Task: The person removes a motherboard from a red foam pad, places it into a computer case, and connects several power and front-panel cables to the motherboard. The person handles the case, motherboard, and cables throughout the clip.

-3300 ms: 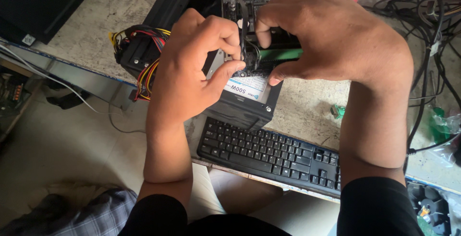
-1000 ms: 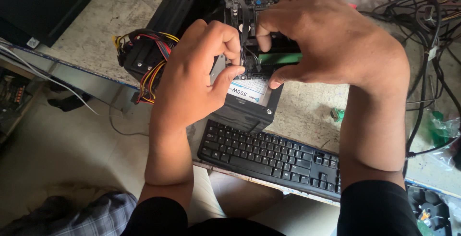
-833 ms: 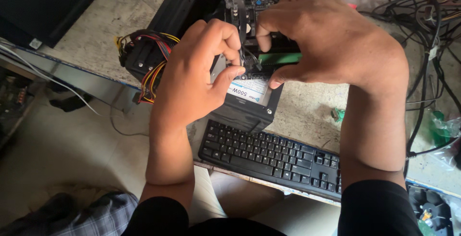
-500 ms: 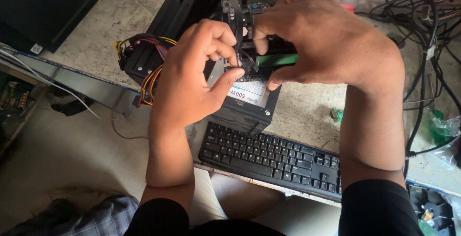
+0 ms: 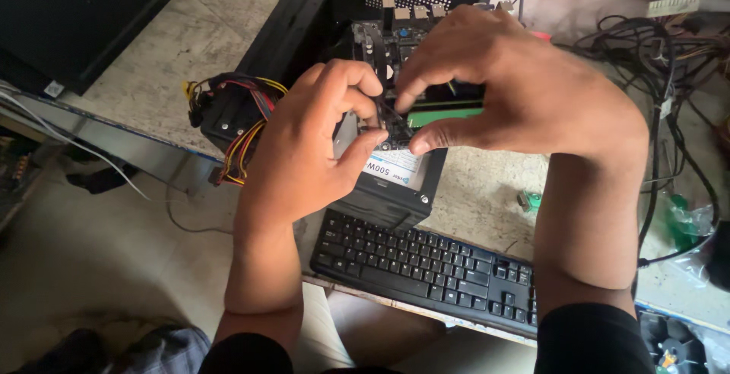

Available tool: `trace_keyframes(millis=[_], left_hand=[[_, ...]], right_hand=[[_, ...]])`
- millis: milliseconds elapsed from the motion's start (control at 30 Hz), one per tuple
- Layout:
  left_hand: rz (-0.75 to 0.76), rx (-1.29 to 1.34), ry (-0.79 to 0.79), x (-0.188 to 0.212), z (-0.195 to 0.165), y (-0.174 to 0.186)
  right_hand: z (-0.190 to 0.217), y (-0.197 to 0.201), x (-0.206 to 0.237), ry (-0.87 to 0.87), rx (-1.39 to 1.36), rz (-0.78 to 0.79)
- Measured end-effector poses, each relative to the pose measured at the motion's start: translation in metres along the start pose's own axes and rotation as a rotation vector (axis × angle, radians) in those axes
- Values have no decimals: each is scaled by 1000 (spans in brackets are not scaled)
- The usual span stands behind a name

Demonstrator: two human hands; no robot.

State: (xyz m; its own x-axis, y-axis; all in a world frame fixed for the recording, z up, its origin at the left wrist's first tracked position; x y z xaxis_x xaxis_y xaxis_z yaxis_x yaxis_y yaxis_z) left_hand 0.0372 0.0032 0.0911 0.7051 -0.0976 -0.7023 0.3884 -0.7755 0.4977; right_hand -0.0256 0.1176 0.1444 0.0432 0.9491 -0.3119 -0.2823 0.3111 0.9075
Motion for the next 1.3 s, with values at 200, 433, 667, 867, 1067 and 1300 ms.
trace_keyframes(millis=[200, 433, 667, 867, 1067, 1300], left_hand=[[-3, -6, -17, 2, -1, -1], [3, 6, -3, 1, -2, 0], [8, 40, -11, 2, -3, -1], [20, 13, -42, 1, -5, -1], [21, 18, -46, 1, -6, -1], [14, 8, -31, 1, -3, -2]], right_hand=[[-8, 0, -2, -76, -3, -104], [-7, -7, -4, -67, -16, -82], [-3, -10, -6, -57, 10, -59], [4, -9, -8, 3, 49, -133], [2, -7, -8, -14, 45, -138], [-2, -6, -7, -68, 15, -97]])
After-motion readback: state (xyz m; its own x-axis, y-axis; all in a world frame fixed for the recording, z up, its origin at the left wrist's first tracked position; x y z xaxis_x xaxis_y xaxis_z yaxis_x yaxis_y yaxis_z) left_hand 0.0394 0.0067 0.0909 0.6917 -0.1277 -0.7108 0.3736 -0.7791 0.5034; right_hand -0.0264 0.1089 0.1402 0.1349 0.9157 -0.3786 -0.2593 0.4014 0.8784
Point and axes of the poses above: each hand's wrist, its own x-axis away from the middle knuckle, its own y-axis out of the back of the hand, z = x × y, the point moved 9 cm from there along -x, towards the middle knuckle
